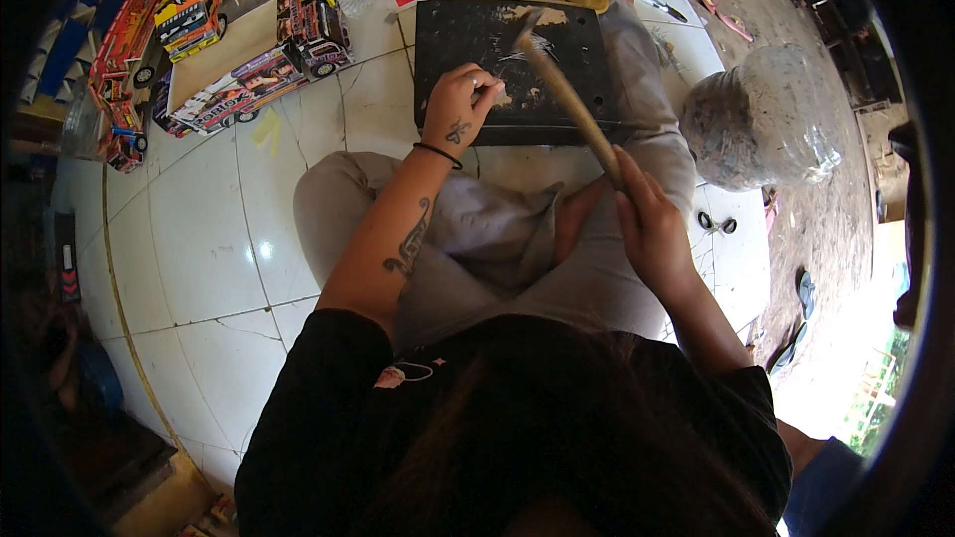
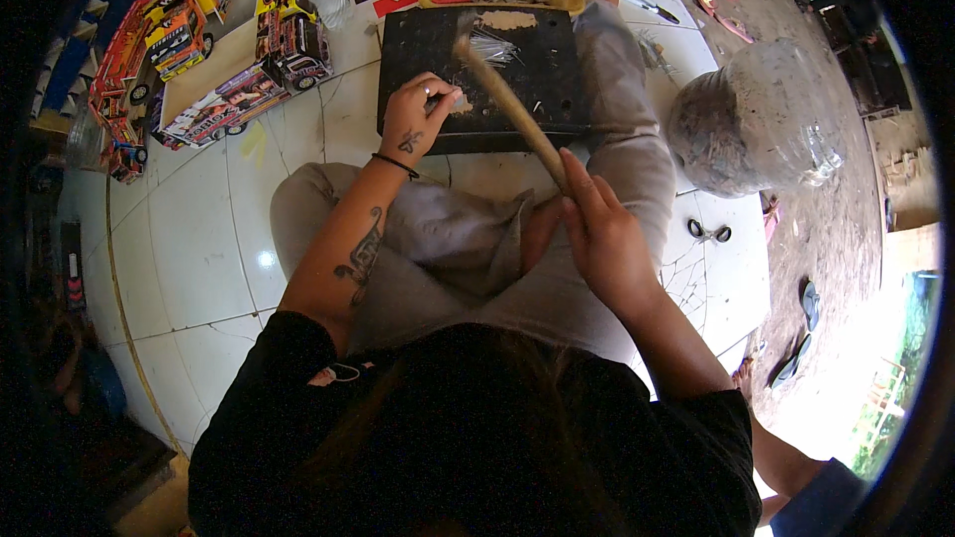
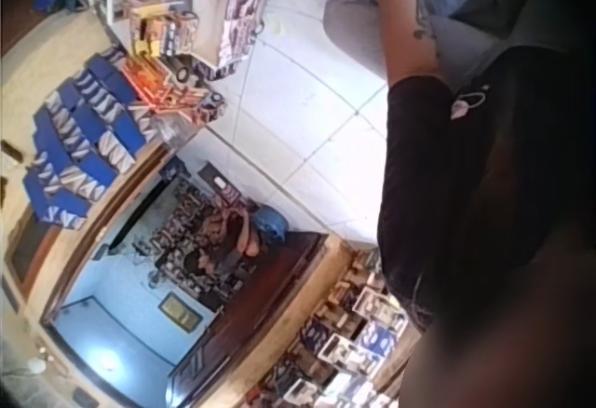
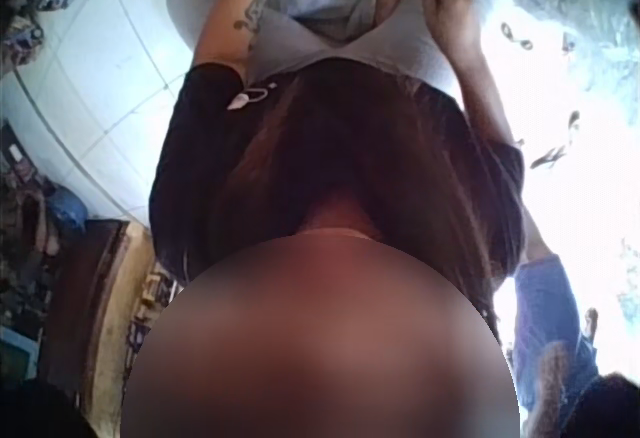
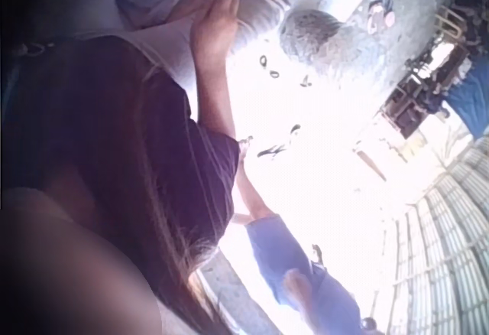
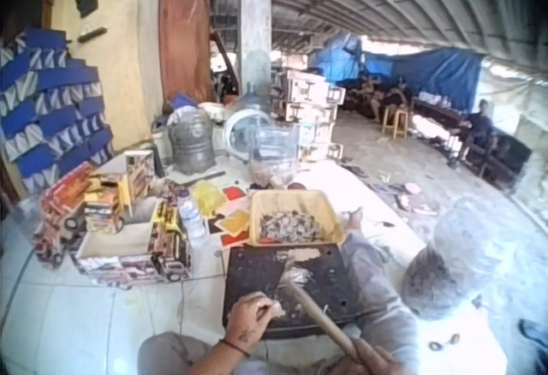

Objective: The person sits on the floor and repeatedly places small rectangular blocks on a black board, then strikes them with a wooden stick to break them into smaller pieces. The broken pieces are collected and placed into a clear plastic container.

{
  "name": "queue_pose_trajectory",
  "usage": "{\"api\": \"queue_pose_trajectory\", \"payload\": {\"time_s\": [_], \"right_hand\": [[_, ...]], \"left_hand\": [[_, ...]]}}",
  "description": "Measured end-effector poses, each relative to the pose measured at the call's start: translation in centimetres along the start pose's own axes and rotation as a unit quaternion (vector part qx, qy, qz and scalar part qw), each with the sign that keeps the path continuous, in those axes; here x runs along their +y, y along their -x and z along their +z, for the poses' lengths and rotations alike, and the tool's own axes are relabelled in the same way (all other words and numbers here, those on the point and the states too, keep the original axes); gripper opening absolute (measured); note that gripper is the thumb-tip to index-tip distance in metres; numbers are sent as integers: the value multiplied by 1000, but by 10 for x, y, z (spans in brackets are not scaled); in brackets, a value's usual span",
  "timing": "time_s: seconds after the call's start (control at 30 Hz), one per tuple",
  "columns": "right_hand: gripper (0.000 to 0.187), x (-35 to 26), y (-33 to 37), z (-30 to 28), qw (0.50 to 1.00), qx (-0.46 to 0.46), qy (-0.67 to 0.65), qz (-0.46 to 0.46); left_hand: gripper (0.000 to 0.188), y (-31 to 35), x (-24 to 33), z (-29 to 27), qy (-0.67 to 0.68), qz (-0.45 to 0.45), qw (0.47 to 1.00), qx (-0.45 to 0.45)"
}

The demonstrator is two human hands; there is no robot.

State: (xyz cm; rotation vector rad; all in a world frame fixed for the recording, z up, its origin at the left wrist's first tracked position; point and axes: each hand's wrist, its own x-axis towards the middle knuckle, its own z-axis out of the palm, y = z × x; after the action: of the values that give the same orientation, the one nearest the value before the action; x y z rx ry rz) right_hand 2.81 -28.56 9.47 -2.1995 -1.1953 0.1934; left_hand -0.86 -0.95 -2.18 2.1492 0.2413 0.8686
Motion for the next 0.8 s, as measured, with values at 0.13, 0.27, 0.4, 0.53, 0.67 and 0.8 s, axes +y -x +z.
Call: {"api": "queue_pose_trajectory", "payload": {"time_s": [0.13,0.27,0.4,0.53,0.67,0.8], "right_hand": [[48,16,-3,7,1000,19,-10,-14],[48,53,-22,21,993,114,36,-22],[54,83,-45,48,972,74,160,153],[55,73,-54,57,955,52,205,209],[39,34,-69,43,979,186,57,-58],[14,2,-90,37,941,16,-338,-2]], "left_hand": [[11,0,-1,0,-3,0,1000,-11],[10,-1,3,1,13,-36,999,-3],[14,-3,19,-5,-8,-63,998,-12],[19,2,50,-20,38,-87,993,-67],[17,8,83,-33,30,-29,992,-116],[17,16,108,-38,64,-19,986,-152]]}}
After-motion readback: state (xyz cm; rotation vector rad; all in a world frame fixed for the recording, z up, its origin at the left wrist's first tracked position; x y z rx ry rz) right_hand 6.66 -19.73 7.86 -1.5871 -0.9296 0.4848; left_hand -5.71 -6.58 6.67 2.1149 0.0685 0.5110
